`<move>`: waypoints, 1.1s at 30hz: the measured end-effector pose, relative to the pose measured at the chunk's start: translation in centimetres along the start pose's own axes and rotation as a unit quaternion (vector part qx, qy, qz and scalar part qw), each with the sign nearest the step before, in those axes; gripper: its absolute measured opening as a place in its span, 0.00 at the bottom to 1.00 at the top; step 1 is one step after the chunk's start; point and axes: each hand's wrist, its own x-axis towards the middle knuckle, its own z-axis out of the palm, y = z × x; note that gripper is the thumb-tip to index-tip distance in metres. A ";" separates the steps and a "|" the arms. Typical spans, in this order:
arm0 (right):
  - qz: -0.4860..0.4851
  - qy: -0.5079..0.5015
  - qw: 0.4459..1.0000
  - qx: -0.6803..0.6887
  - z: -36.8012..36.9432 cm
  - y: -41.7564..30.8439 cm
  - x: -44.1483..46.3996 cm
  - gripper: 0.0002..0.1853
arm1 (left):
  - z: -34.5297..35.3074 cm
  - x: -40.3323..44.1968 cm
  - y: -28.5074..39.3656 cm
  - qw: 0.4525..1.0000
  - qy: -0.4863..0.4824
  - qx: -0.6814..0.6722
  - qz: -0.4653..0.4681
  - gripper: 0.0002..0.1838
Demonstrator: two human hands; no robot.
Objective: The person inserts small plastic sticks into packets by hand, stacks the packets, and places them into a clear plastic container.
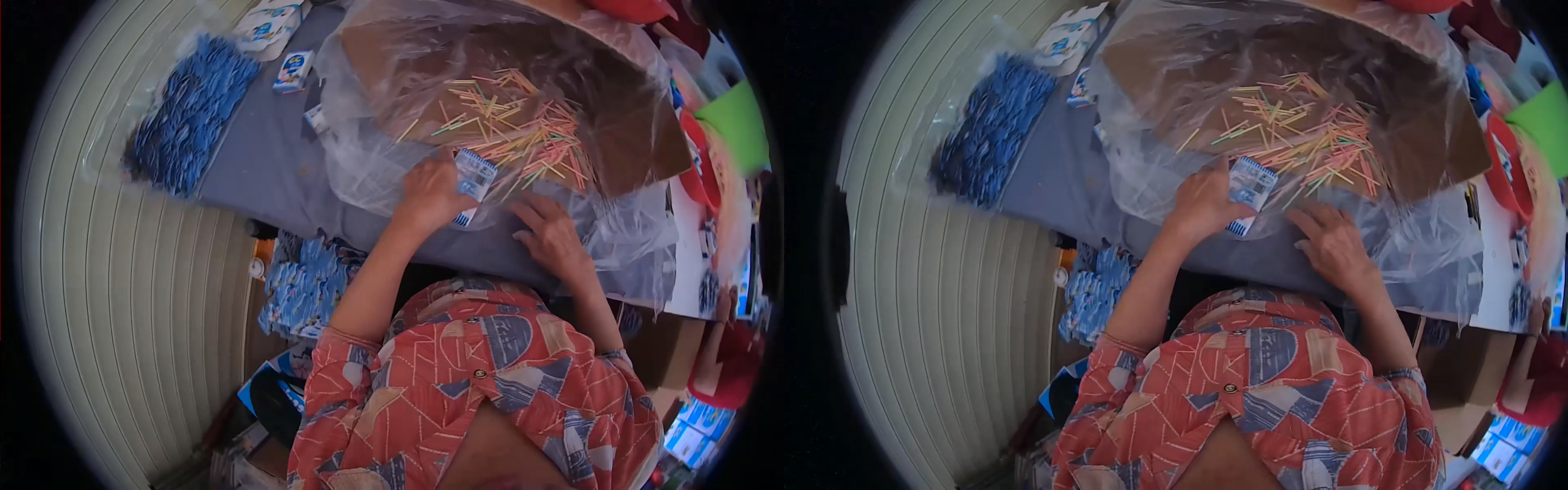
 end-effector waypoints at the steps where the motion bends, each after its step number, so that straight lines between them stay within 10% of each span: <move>1: -0.012 -0.004 1.000 0.005 0.2 0.1 -0.2 0.33 | 0.1 0.0 0.3 1.000 -0.011 -0.019 0.005 0.39; 5: 0.054 0.055 0.993 0.088 0.3 0.3 -1.3 0.33 | -0.9 -0.1 2.0 0.993 -0.108 -0.046 -0.030 0.44; 10: 0.063 0.069 0.991 0.096 0.6 0.2 -1.3 0.32 | 1.7 -1.5 2.2 0.985 0.104 -0.117 0.075 0.55; 13: 0.059 0.067 0.993 0.081 0.8 1.1 -1.1 0.28 | -0.6 -2.6 1.3 0.970 0.028 -0.228 -0.082 0.56; 16: 0.109 0.037 0.991 0.065 -0.2 1.9 -0.9 0.21 | -5.0 -5.0 -2.3 0.912 0.113 -0.392 -0.045 0.57; 27: -0.072 0.364 0.928 -0.042 -12.5 7.1 9.0 0.16 | -10.5 -8.0 -15.1 0.893 0.168 -0.382 -0.169 0.62; 30: -0.109 0.475 0.869 -0.088 -14.4 6.3 9.4 0.10 | -12.0 -7.8 -12.1 0.952 0.081 -0.025 -0.294 0.63; 33: -0.121 0.503 0.852 -0.078 -13.9 5.6 7.4 0.12 | -10.9 -7.7 -9.3 0.919 0.200 0.323 -0.103 0.61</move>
